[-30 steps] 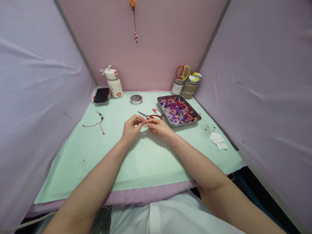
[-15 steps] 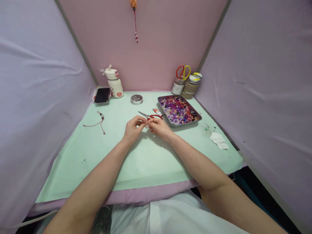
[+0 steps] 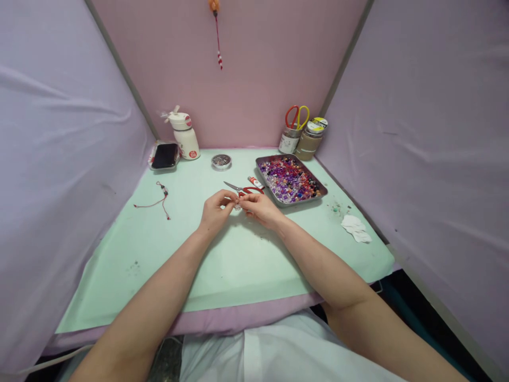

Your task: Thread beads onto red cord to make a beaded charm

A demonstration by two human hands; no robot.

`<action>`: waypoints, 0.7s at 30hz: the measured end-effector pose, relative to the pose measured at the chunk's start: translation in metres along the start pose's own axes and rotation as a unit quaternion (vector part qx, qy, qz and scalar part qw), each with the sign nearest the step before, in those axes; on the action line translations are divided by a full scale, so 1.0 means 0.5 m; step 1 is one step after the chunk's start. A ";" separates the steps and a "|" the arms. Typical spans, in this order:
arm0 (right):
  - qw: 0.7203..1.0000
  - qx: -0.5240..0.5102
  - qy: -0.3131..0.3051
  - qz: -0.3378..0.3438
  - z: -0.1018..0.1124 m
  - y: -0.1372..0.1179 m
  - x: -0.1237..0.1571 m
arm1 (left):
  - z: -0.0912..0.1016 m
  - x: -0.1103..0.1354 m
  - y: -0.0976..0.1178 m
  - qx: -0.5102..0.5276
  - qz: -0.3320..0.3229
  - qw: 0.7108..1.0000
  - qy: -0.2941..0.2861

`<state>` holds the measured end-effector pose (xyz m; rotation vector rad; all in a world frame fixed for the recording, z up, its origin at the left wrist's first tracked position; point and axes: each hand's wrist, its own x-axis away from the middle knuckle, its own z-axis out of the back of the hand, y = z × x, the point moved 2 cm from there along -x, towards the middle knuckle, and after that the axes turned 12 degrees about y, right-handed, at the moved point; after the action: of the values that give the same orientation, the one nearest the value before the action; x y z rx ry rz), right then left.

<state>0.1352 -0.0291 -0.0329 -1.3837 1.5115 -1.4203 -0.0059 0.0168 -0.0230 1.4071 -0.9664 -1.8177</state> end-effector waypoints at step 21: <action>0.995 0.032 0.031 0.093 0.007 -0.006 -0.005 | 0.008 -0.014 -0.015 -0.004 0.061 0.995 0.079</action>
<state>0.1397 -0.0274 -0.0311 -1.1381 1.5771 -1.3931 -0.0088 0.0272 -0.0252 1.4320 -0.9402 -1.5938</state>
